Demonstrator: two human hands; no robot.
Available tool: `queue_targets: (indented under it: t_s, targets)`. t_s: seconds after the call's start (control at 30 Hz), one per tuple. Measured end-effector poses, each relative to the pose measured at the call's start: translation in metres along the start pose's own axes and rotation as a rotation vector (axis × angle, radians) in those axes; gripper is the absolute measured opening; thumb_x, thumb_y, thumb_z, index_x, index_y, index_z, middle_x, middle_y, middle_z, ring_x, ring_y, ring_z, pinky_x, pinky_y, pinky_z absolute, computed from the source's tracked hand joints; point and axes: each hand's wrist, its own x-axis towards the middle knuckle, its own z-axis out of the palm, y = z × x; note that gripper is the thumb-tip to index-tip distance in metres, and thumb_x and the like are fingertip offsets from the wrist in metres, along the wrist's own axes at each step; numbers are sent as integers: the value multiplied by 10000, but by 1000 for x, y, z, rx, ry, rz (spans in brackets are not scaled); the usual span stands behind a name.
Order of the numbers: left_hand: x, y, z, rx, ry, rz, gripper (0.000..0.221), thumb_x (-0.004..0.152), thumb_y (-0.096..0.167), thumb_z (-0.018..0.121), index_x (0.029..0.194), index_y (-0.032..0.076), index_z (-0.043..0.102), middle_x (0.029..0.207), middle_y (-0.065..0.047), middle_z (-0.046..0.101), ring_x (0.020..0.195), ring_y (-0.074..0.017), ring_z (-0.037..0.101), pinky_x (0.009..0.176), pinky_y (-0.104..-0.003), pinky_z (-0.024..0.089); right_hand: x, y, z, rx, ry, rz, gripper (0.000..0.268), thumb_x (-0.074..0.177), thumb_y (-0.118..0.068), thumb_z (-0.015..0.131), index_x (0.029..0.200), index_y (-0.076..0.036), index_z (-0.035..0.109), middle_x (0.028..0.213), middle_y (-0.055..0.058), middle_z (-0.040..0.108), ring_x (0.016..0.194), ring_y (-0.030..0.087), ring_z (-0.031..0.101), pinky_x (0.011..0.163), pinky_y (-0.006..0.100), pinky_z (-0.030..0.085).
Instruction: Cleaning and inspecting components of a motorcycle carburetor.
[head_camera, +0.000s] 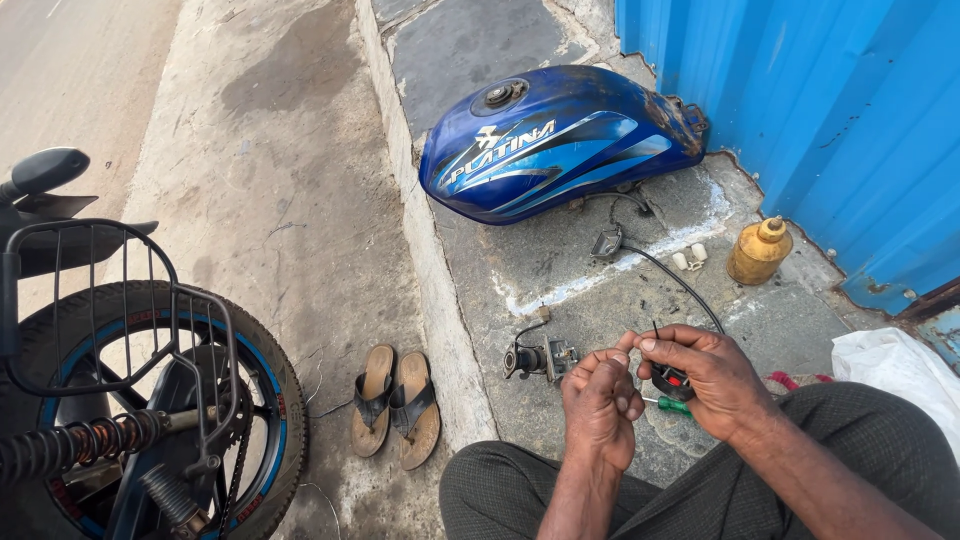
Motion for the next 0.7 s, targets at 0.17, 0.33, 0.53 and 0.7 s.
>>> queue_targets:
  t_s: [0.17, 0.33, 0.53, 0.7]
  targets:
    - [0, -10, 4, -79, 106, 3, 152, 928, 35, 661, 1033, -55, 725, 874, -121, 680, 456, -35, 447, 389, -202, 406, -1, 4, 3, 48, 33, -20, 210, 902, -124, 712, 1021, 47, 734, 818, 121, 718, 768, 186, 710, 632, 306, 581]
    - [5, -21, 9, -169, 280, 37, 101, 894, 25, 664, 961, -49, 678, 929, -155, 711, 460, -60, 442, 368, -228, 379, -4, 8, 5, -115, 107, -130, 216, 906, -116, 725, 1055, 39, 743, 864, 135, 737, 801, 177, 711, 649, 293, 565]
    - [0, 1, 6, -297, 233, -24, 56, 882, 59, 614, 900, 6, 618, 1120, -237, 771, 480, -79, 466, 404, -238, 414, -5, 0, 1, -110, 94, -257, 231, 900, -105, 729, 1070, 52, 729, 915, 129, 745, 833, 182, 728, 773, 284, 585]
    - [-12, 26, -8, -404, 73, -69, 162, 895, 29, 531, 1028, -7, 615, 1191, -201, 675, 775, -202, 633, 657, -321, 556, -24, -16, 12, -321, -5, -185, 228, 878, -134, 722, 1018, 40, 770, 832, 123, 775, 754, 167, 735, 691, 308, 601]
